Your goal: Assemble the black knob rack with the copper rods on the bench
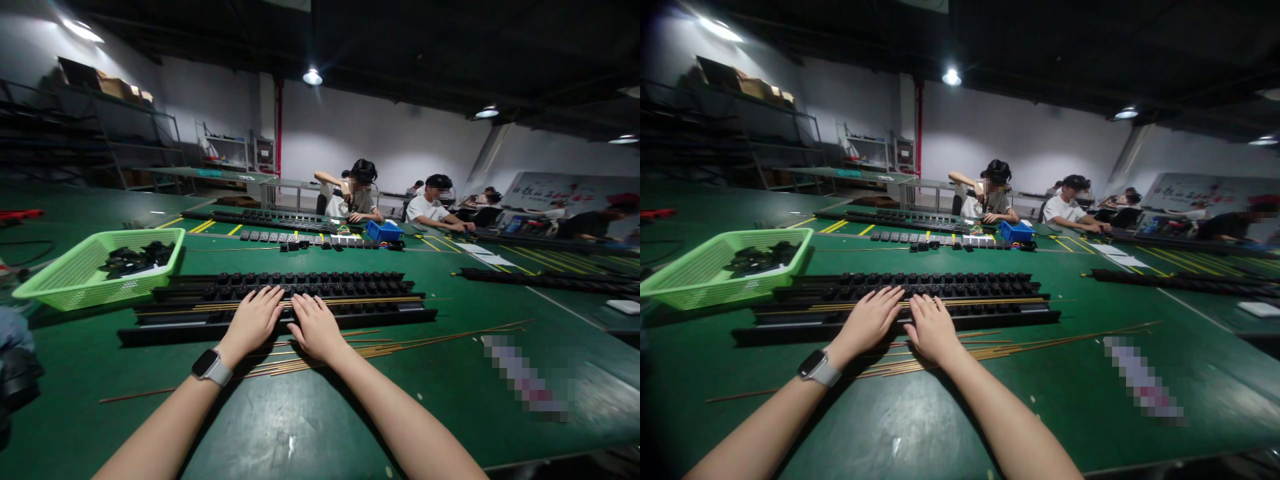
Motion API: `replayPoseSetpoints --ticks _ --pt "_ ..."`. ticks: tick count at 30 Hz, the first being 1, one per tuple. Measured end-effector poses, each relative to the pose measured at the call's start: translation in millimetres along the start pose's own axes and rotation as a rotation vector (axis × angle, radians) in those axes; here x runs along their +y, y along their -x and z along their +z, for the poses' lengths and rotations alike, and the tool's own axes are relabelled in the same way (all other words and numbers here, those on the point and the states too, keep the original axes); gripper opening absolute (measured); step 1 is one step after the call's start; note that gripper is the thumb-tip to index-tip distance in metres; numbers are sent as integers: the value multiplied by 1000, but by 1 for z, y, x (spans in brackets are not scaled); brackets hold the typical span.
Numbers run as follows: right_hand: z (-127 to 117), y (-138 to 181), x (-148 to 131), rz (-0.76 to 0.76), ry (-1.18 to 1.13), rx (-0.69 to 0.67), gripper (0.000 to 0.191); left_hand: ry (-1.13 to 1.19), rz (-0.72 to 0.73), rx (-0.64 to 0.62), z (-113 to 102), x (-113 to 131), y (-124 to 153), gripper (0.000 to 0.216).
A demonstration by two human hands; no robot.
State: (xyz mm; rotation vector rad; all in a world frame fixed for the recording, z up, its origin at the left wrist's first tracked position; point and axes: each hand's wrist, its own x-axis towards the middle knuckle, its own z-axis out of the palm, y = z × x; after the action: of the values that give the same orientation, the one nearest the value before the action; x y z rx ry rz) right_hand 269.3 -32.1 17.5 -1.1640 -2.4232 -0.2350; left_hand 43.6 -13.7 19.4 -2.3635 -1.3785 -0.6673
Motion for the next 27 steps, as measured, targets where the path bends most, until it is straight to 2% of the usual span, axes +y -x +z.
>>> replayPoseSetpoints --ticks 6,10,12,15,17,20,23,27 --pt "3 1 1 -5 -6 29 59 16 -9 -80 -11 -4 2 59" --pt "5 0 1 -7 -17 55 59 -34 -38 -88 -27 -18 21 63" --pt "6 1 2 -4 -23 61 59 -78 -112 -22 -34 -27 36 65" --pt "7 1 2 -1 -27 59 59 -144 -319 74 -35 -40 54 74" --pt "7 2 2 0 -29 58 59 -172 -438 50 -31 -45 60 81" --pt "8 2 2 2 -29 60 59 -183 -513 -26 -22 -44 63 88" --pt "8 2 2 -2 -24 60 59 -185 -516 -37 -19 -40 61 93" --pt "8 2 2 -1 -22 64 59 -185 -449 -21 -20 -36 58 88"
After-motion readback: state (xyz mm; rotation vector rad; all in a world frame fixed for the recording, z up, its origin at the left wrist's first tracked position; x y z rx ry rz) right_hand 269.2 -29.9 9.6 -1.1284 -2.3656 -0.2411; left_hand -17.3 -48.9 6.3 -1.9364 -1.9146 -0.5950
